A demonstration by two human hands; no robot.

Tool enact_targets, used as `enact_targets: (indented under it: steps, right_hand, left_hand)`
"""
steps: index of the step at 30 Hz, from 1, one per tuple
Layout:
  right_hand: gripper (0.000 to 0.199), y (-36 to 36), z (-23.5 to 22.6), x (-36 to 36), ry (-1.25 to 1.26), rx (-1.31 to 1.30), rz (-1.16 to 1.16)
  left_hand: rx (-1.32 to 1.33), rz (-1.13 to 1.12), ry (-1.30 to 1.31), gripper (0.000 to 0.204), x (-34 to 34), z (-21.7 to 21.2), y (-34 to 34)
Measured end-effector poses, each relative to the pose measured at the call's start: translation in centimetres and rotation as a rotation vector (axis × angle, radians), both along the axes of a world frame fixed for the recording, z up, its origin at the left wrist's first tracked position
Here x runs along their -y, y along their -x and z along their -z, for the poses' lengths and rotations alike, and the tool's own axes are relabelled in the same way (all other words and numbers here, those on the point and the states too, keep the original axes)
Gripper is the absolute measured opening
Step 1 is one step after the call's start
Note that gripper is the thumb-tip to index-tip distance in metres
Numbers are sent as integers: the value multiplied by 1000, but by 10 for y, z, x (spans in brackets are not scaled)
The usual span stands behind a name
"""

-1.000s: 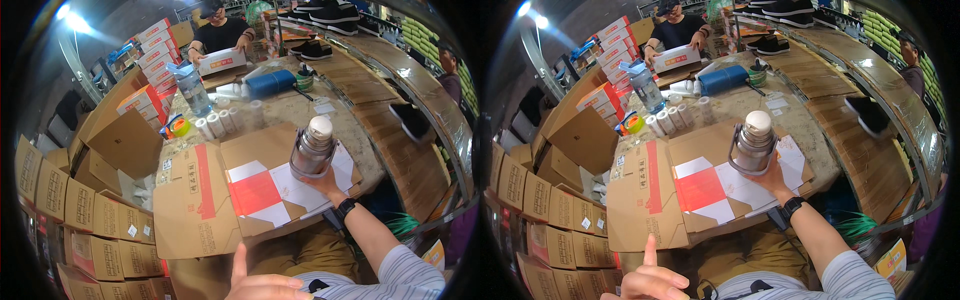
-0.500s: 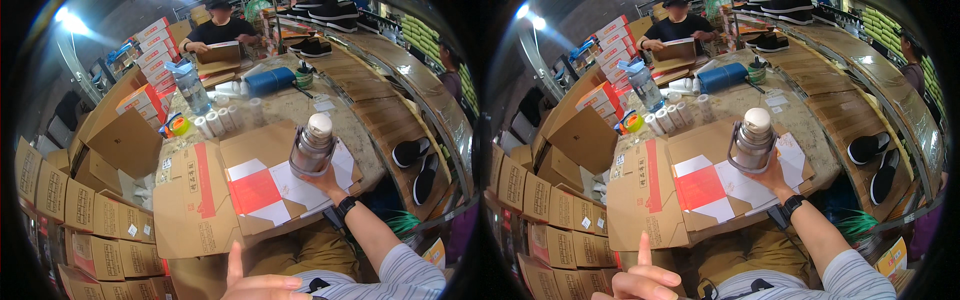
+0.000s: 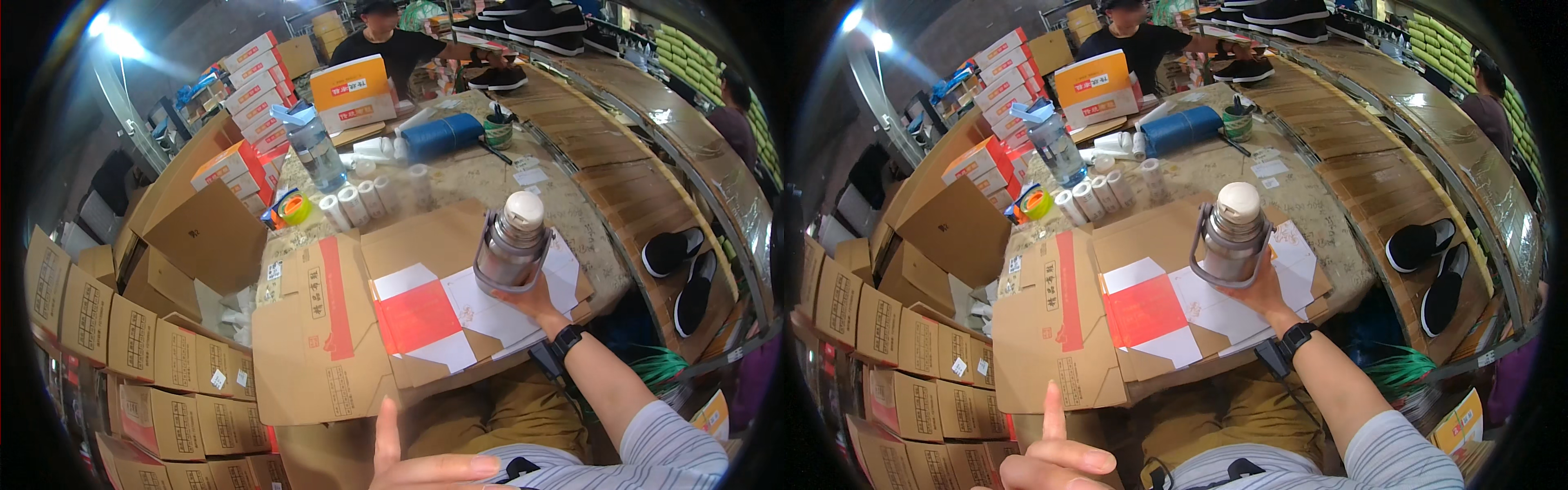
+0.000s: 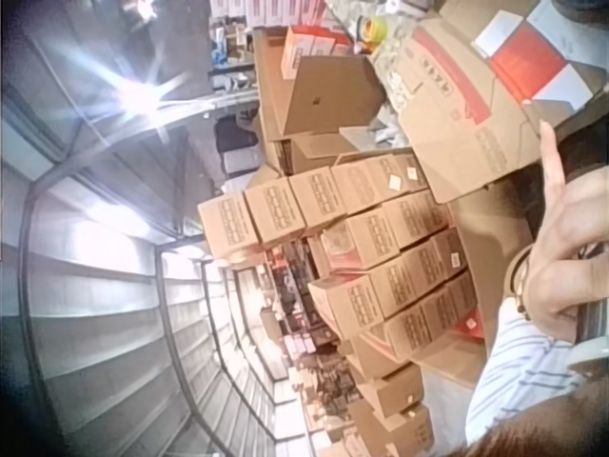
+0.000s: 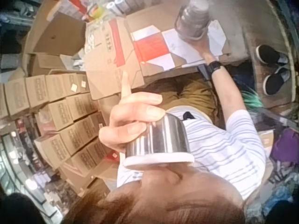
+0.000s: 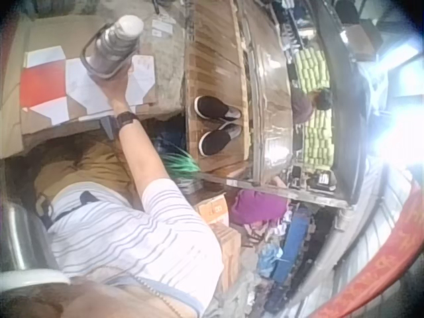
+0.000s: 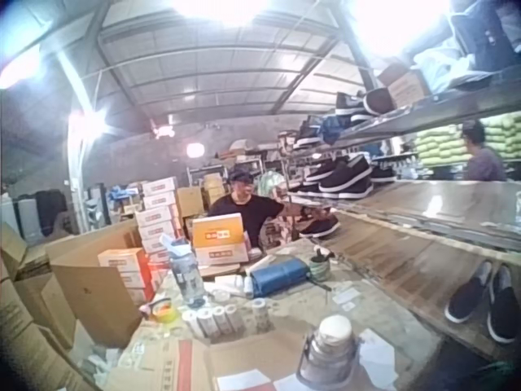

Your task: The person packs shoes into individual shoe boxes and then stacks those boxes on top of larger cardboard containers in a warehouse setting.

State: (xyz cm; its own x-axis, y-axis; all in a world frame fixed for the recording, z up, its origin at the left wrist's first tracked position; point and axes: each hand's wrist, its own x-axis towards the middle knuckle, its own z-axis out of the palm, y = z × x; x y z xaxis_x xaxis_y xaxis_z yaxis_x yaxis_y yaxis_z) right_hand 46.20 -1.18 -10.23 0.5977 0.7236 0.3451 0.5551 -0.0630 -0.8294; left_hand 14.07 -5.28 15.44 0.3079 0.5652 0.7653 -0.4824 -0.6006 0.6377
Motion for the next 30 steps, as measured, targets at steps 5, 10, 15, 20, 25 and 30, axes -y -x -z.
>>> enact_targets:
  steps: [5,10,15,20,25,30]
  right_hand:
    - [110,9,-9,-2,22,7,-3]
    - [109,2,1,-4,8,30,-2]
    - [107,-5,2,3,-55,-1,-22]
    - [113,10,-12,-6,-140,79,17]
    - [116,3,3,-10,-100,-2,27]
    - [110,17,-35,12,-79,-72,50]
  left_hand:
    - [14,30,6,45,-10,-7,-1]
    - [-213,99,54,18,-34,10,26]
    - [-95,215,319,17,-16,-5,-2]
    - [-397,388,-146,72,-77,37,35]
    - [-594,-95,-64,31,-33,11,12]
    - [-399,27,-183,47,-35,7,0]
